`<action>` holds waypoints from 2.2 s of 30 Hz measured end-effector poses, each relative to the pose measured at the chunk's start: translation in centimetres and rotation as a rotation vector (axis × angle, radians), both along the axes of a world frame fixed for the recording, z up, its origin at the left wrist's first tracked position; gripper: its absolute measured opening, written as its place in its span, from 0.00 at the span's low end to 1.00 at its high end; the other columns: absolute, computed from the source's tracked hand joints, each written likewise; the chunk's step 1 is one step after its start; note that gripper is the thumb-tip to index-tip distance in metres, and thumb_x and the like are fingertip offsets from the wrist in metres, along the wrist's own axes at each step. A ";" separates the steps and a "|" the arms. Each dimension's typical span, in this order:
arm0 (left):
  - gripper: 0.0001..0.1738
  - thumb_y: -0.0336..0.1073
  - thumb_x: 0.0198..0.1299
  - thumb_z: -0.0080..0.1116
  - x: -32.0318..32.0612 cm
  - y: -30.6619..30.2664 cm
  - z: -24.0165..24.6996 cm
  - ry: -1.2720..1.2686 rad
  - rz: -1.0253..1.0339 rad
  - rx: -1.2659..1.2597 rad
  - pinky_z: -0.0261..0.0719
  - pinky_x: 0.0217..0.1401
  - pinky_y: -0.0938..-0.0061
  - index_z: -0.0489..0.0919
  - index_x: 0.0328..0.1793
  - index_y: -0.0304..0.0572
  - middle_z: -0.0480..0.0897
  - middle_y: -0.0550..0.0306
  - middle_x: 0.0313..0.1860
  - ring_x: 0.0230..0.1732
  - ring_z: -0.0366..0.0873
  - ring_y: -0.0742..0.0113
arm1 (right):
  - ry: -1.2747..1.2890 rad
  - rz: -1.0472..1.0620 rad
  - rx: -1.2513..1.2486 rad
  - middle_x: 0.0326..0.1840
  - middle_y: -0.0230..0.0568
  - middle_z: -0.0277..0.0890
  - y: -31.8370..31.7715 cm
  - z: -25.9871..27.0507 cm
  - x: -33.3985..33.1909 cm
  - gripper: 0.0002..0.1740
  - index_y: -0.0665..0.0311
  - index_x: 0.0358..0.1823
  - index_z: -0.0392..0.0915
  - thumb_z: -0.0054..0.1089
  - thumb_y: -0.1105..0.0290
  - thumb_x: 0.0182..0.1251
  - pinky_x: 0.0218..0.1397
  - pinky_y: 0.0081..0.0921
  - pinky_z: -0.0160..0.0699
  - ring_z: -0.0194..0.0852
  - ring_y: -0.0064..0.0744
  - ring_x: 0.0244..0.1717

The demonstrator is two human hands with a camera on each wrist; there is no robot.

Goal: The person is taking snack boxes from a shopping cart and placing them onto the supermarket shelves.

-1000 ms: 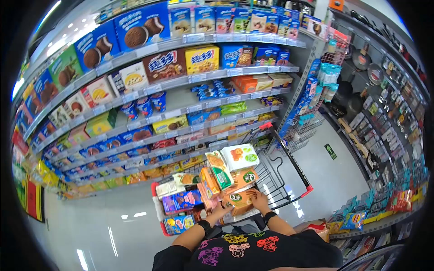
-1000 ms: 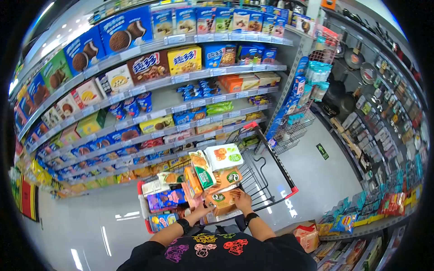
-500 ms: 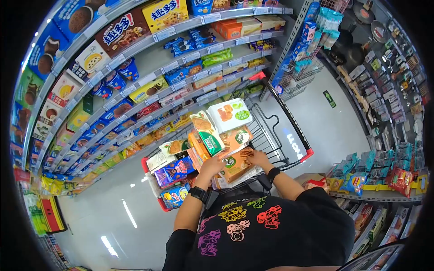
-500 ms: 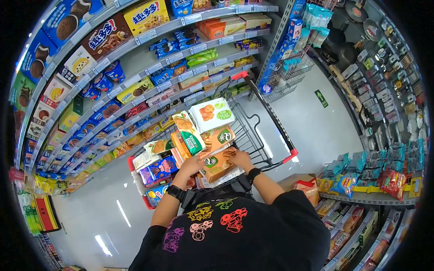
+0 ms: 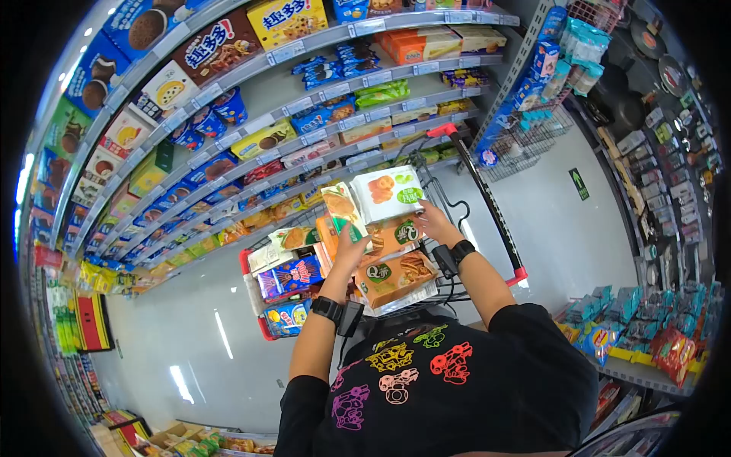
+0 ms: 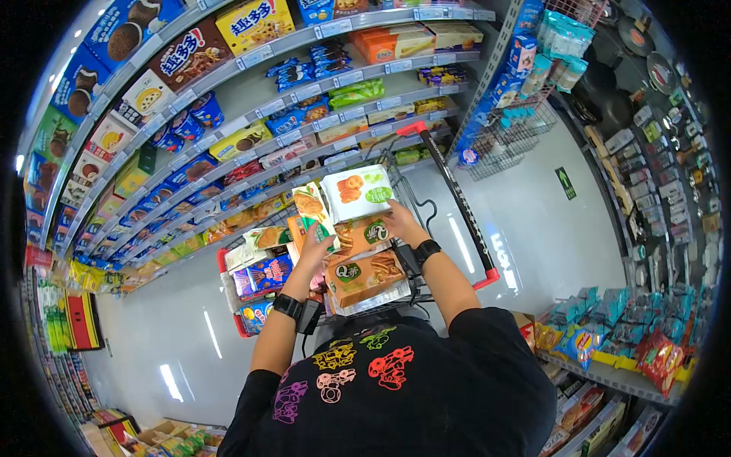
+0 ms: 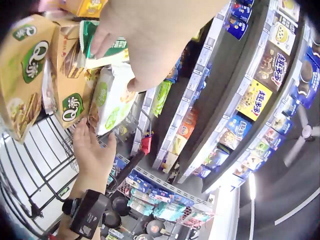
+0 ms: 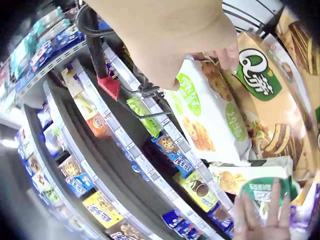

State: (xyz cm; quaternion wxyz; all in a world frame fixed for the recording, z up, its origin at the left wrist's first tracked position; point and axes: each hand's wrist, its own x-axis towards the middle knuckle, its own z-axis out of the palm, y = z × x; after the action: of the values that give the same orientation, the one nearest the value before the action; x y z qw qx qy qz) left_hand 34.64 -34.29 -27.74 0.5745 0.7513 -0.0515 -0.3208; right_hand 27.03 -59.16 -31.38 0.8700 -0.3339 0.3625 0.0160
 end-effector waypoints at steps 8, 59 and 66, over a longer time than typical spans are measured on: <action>0.53 0.43 0.49 0.63 -1.2 0.5 -0.2 0.279 -0.057 -0.339 0.68 0.61 0.66 0.42 0.72 0.28 0.58 0.36 0.66 0.63 0.63 0.53 | -0.572 0.227 -1.008 0.42 0.41 0.73 0.7 -4.6 1.7 0.22 0.65 0.49 0.70 0.61 0.73 0.50 0.42 0.28 0.76 0.72 0.38 0.41; 0.47 0.47 0.48 0.61 -5.2 0.6 0.6 -0.010 0.155 0.032 0.70 0.56 0.71 0.51 0.69 0.33 0.66 0.39 0.63 0.57 0.70 0.53 | 0.274 -0.146 0.531 0.49 0.39 0.72 2.0 0.2 6.3 0.25 0.63 0.49 0.71 0.66 0.60 0.52 0.53 0.33 0.70 0.68 0.37 0.52; 0.46 0.55 0.52 0.57 -4.6 0.0 1.6 -0.046 0.069 0.078 0.71 0.54 0.69 0.54 0.68 0.33 0.70 0.39 0.58 0.56 0.71 0.53 | 0.060 -0.001 0.467 0.47 0.39 0.69 0.7 -1.8 5.5 0.28 0.64 0.50 0.69 0.67 0.58 0.50 0.48 0.30 0.70 0.67 0.35 0.48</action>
State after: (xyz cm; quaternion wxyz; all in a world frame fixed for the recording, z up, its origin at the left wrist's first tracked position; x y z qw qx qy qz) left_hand 30.07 -34.33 -26.13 0.5541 0.7816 -0.0263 -0.2853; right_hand 32.49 -58.42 -33.18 0.9125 -0.1227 0.3748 0.1087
